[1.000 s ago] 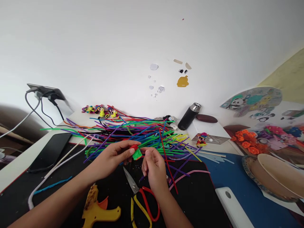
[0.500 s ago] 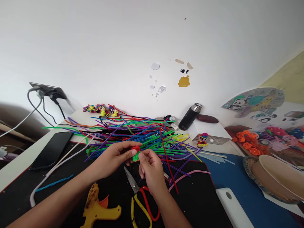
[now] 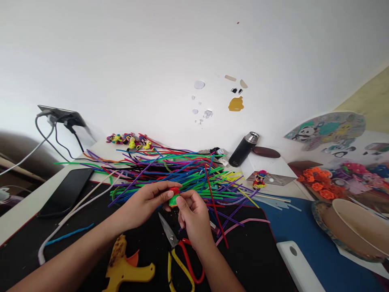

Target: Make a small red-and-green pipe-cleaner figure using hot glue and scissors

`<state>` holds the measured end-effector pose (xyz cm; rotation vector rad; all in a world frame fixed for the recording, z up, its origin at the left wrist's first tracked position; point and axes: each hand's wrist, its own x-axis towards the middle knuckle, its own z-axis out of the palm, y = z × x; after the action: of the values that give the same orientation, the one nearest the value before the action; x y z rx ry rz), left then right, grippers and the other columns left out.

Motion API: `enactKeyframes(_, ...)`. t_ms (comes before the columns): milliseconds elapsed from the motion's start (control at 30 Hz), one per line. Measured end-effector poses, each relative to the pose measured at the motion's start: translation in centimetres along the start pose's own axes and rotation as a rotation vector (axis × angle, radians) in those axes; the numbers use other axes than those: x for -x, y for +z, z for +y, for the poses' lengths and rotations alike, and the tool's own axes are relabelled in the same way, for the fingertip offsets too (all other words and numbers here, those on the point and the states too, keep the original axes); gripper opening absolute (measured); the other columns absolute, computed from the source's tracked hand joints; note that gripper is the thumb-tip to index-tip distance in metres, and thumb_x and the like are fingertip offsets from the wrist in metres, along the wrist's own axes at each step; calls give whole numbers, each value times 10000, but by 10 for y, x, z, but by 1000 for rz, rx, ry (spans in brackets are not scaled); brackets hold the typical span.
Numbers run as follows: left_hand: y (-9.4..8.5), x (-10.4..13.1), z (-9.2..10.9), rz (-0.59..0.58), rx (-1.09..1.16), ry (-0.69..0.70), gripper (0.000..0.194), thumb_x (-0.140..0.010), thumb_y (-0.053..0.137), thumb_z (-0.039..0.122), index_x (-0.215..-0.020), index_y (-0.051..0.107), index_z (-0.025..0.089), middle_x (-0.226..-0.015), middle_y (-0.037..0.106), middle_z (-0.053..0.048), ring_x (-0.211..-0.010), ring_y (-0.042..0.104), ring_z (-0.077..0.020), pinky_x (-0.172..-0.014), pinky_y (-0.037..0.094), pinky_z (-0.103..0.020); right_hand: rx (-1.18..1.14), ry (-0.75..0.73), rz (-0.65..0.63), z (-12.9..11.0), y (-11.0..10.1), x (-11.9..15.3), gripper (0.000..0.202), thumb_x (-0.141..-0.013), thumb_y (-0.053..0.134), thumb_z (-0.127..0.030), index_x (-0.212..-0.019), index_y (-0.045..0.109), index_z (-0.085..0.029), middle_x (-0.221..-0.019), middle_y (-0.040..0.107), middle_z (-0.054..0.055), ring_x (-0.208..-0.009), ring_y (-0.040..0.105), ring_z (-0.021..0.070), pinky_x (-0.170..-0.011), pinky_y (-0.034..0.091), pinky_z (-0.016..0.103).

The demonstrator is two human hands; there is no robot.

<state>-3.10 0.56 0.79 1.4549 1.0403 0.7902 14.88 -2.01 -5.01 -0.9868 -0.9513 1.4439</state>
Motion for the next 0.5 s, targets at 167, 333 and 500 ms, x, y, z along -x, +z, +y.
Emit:
enactKeyframes(167, 1, 0, -2, 4, -16, 7, 523, -996, 698, 600, -1275, 787, 166, -1075, 830, -103, -871, 753, -256, -841, 631, -378, -8, 0, -7, 4, 0, 0, 474, -872, 846, -636, -903, 630, -215, -538, 496, -118, -358, 349, 53, -368, 246, 192)
enactKeyframes(333, 1, -1, -4, -3, 1, 9, 529, -1001, 696, 607, -1281, 788, 168, -1075, 833, -104, -910, 747, -262, -845, 616, -370, -16, 12, -4, -3, 1, 1, 475, -864, 841, -634, -899, 621, -215, -544, 512, -114, -354, 352, 52, -367, 244, 194)
enactKeyframes(500, 3, 1, -4, -19, 48, -9, 593, -980, 739, 611, -1392, 752, 185, -1219, 832, -115, -1019, 760, -278, -917, 616, -385, 7, 52, -18, -9, 1, 0, 466, -848, 858, -602, -907, 604, -215, -569, 540, -110, -360, 381, 51, -370, 248, 189)
